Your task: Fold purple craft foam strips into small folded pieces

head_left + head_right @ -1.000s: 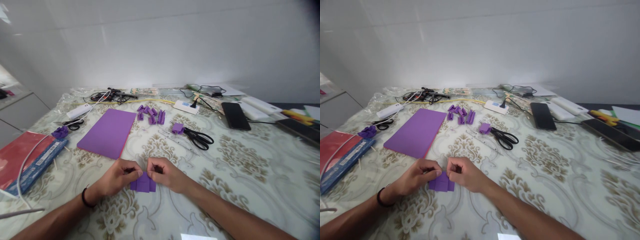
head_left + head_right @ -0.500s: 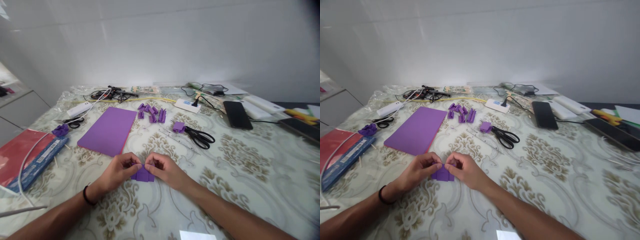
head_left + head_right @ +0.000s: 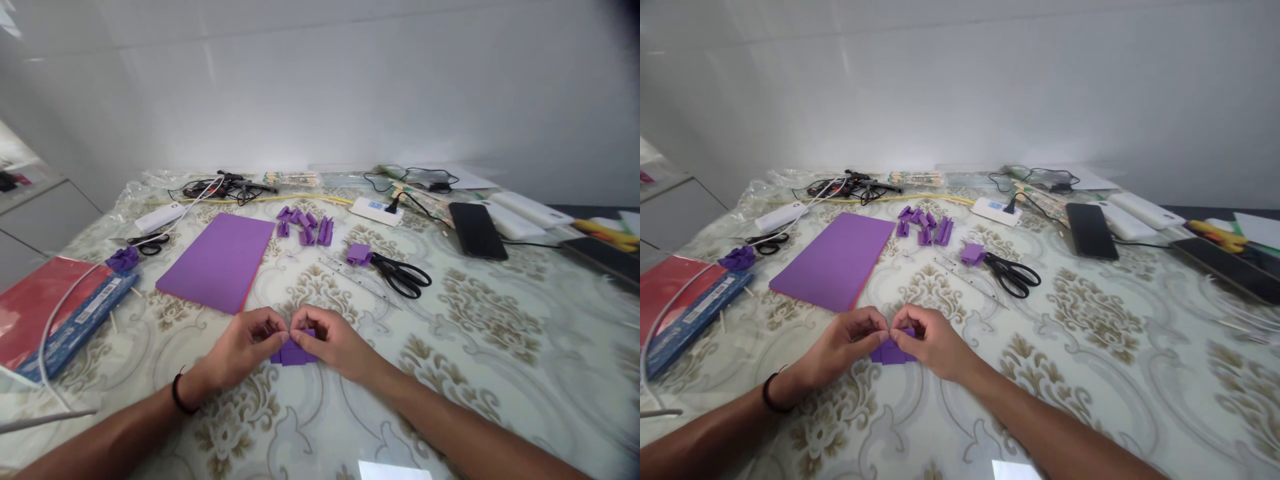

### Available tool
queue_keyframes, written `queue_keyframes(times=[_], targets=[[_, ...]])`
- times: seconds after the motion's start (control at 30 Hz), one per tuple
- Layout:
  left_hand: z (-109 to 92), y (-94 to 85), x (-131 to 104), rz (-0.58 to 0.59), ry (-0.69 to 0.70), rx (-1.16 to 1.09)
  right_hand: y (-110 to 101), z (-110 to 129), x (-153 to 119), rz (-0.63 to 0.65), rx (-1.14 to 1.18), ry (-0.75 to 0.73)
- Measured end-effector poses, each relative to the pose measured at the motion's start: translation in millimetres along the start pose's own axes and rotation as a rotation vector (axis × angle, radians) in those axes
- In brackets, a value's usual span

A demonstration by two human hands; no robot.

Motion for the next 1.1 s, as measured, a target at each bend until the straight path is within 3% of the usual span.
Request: queue_keyframes(times=[0.27, 1.1], targets=[[1, 5.3, -2, 0.029, -0.033, -0.019, 2, -1, -2, 0.018, -0.020, 0.021], [2, -8.6, -4, 0.051, -0.068, -0.090, -2, 0, -2, -0.008, -0.001, 0.051]])
Point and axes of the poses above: each hand's wrist, its own x-axis towards the middle knuckle, its own y-axis out of the palm, z = x × y, the point moved 6 cm from there along x, towards the middle knuckle, and after that the axes turned 4 degrees about y, right-handed, at the moved point
